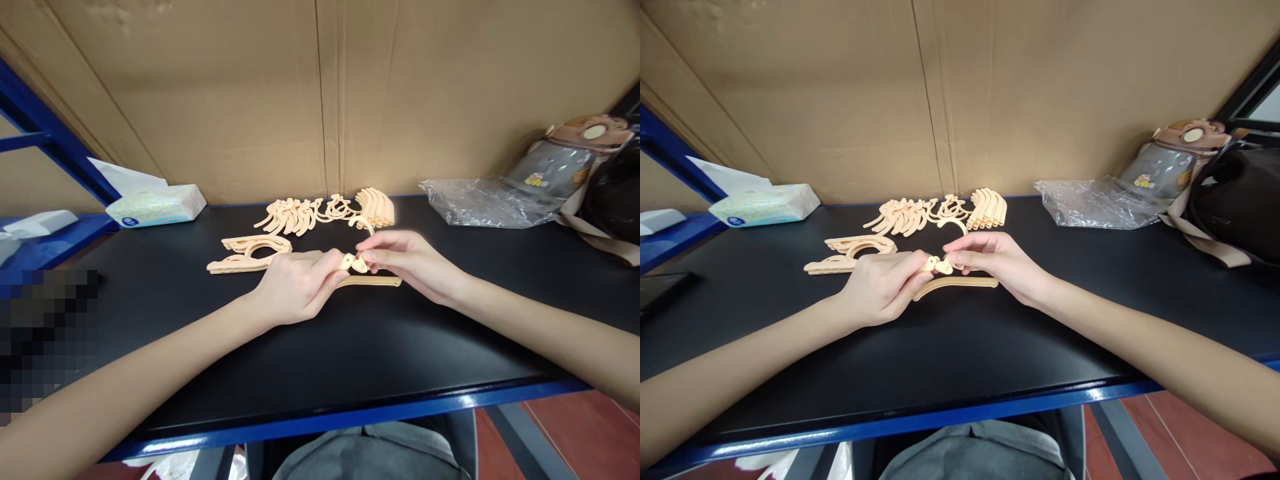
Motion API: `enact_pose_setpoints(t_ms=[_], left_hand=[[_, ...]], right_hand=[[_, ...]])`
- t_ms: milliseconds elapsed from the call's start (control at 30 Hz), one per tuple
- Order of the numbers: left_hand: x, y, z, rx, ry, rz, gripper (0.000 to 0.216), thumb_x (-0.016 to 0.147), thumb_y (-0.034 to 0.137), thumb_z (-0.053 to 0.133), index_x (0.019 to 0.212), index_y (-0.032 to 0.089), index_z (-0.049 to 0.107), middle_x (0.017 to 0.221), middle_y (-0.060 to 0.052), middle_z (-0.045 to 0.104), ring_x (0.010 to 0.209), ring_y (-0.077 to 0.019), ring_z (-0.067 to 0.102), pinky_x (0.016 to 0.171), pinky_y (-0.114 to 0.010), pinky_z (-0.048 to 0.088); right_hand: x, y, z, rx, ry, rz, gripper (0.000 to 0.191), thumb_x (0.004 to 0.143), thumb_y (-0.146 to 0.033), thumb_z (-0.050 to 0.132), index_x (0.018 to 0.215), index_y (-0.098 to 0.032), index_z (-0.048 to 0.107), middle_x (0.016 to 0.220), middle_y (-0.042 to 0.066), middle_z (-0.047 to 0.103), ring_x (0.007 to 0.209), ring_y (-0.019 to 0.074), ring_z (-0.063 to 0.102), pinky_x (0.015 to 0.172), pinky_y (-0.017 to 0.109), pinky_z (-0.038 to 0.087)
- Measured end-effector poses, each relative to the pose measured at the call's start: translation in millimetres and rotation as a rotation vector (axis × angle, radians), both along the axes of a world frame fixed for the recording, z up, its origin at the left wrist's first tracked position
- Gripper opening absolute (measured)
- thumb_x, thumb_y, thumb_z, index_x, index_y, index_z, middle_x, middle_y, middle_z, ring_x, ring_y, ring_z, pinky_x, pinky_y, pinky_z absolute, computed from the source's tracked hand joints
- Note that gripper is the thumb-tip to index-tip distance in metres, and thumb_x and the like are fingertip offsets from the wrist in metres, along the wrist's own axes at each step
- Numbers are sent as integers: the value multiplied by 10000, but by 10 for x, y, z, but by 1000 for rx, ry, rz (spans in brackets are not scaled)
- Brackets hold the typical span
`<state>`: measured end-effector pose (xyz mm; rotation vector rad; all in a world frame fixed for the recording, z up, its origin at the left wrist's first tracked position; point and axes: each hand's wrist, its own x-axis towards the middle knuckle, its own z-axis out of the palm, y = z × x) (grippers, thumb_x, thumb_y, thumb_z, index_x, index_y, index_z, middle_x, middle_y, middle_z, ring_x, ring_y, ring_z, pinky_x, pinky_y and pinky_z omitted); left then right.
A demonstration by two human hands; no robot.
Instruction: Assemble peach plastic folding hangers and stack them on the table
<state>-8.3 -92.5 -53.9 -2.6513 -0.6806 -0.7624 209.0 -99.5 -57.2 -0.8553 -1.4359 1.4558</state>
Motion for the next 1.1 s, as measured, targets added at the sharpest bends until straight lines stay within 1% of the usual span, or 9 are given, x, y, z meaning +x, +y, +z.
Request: enact_pose_setpoints(t_ms=[167,267,367,533,667,733,900,1100], left_hand=[[-12,18,-7,4,3,-26,261,976,266,311,770,183,449,552,31,512,443,-110,464,429,-241,246],[-11,17,-12,1,5,-41,246,954,255,353,735,187,443,530,40,488,426,-103,447,422,-240,238],[3,2,-15,8,1,-57,255,934,283,393,700,192,438,496,52,458,401,-97,423,415,-239,226],[26,-9,-22,63,0,-61,256,935,324,406,732,191,486,466,58,452,381,-104,422,409,-238,235],[21,-1,-31,60,12,-88,249,951,326,395,767,186,489,484,51,485,386,-108,442,413,-242,244],[17,-1,-34,58,17,-94,245,961,328,382,795,183,489,502,46,509,390,-110,453,414,-243,244],[10,-12,-47,65,21,-80,252,976,354,367,853,173,493,529,38,550,416,-116,514,413,-229,262],[-1,-20,-71,70,-3,-103,259,971,397,412,939,164,518,613,18,643,483,-119,592,444,-214,340]], right_hand=[[4,11,-6,-13,4,-10,154,719,-289,763,855,-221,735,744,-26,639,705,95,539,741,283,436],[-6,11,-13,-12,2,7,154,725,-291,761,862,-226,734,777,-20,649,728,98,549,733,276,438],[-15,5,-15,-14,-6,27,167,726,-301,760,876,-233,732,813,-14,658,754,107,562,733,277,442],[-11,2,-12,-11,-42,71,174,727,-307,761,885,-242,728,833,-20,660,726,95,551,744,270,448],[4,14,-36,9,-85,71,197,745,-319,746,928,-247,732,873,-12,669,733,94,553,763,275,456],[12,24,-49,27,-109,76,207,754,-327,739,945,-246,734,862,-11,670,729,94,555,760,274,460],[32,45,-38,34,-150,106,175,758,-334,736,903,-236,736,826,-17,687,745,99,602,760,268,483],[64,57,-9,33,-195,145,167,751,-339,735,874,-225,730,857,-9,720,820,138,660,799,297,500]])
